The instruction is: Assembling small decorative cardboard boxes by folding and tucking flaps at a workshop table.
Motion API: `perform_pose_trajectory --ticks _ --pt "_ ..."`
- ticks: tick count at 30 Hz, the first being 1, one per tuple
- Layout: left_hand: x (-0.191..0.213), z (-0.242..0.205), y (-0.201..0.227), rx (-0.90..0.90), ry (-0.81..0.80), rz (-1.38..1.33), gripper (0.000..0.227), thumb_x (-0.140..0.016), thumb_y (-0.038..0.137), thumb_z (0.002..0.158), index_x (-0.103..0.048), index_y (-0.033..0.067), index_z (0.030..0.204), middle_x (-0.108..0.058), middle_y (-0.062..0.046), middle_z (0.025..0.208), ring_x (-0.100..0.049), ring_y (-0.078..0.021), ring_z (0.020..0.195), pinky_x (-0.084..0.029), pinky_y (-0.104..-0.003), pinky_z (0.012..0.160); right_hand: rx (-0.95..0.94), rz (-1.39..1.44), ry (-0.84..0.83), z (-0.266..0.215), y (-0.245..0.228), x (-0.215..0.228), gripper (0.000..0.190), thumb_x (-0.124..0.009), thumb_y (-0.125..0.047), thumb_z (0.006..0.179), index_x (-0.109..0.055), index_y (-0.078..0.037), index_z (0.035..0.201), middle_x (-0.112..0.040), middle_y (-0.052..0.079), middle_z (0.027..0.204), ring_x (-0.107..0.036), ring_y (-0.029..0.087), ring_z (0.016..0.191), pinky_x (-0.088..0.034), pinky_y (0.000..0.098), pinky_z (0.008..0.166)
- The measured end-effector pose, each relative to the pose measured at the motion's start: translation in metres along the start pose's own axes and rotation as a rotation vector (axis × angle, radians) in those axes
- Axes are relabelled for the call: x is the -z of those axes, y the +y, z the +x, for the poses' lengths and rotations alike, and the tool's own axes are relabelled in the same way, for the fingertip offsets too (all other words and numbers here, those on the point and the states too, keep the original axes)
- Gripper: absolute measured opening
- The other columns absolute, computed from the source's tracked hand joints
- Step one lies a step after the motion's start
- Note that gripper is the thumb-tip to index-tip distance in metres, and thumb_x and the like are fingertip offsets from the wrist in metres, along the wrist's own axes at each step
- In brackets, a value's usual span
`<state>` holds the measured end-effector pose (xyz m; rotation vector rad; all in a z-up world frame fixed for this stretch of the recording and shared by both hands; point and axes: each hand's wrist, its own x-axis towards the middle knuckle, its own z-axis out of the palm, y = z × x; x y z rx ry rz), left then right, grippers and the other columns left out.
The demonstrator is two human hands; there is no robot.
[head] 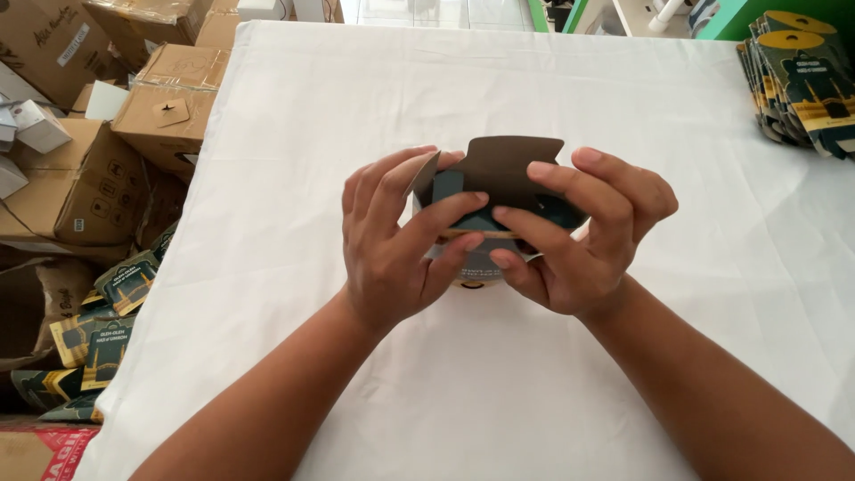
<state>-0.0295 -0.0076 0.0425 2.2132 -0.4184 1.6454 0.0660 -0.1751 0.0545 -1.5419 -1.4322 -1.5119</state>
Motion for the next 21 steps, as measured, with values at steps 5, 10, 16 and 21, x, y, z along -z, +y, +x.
perform_pose_trajectory --ticks 5,10,16,21 --pt "0.003 -0.002 -0.007 -0.067 -0.007 -0.044 0.032 -0.046 0.032 0.109 -0.073 0.015 0.11 -0.065 -0.02 0.125 -0.072 -0.0266 0.095 -0.05 -0.039 0.086 -0.032 -0.078 -0.07 0.01 -0.001 0.004 0.059 -0.035 -0.045 0.11 -0.078 -0.012 0.088 -0.061 0.016 0.125 -0.045 0.032 0.111 -0.036 0.0411 0.095" --pt "0.007 0.001 -0.017 -0.123 -0.025 -0.045 0.034 -0.044 0.03 0.11 -0.073 0.0124 0.11 -0.067 -0.024 0.124 -0.075 -0.0279 0.102 -0.05 -0.037 0.082 0.007 -0.117 -0.114 0.012 0.004 0.005 0.062 -0.032 -0.044 0.113 -0.072 -0.013 0.077 -0.062 0.017 0.128 -0.042 0.032 0.112 -0.033 0.0397 0.095" --pt "0.009 -0.001 -0.027 -0.052 -0.069 -0.114 0.024 -0.055 0.026 0.108 -0.073 0.01 0.108 -0.067 -0.02 0.128 -0.072 -0.0284 0.108 -0.052 -0.039 0.078 0.018 -0.128 -0.076 0.004 0.014 0.003 0.054 -0.041 -0.048 0.11 -0.08 -0.017 0.091 -0.06 0.017 0.129 -0.042 0.033 0.117 -0.041 0.0427 0.098" --pt "0.012 -0.001 -0.031 0.018 -0.127 -0.251 0.026 -0.048 0.021 0.111 -0.068 0.0055 0.115 -0.06 -0.027 0.138 -0.07 -0.0373 0.119 -0.055 -0.043 0.086 -0.309 0.477 0.004 -0.011 0.016 0.001 0.045 -0.054 -0.041 0.105 -0.05 -0.002 0.125 -0.042 0.02 0.129 -0.058 0.036 0.111 -0.062 0.0502 0.094"
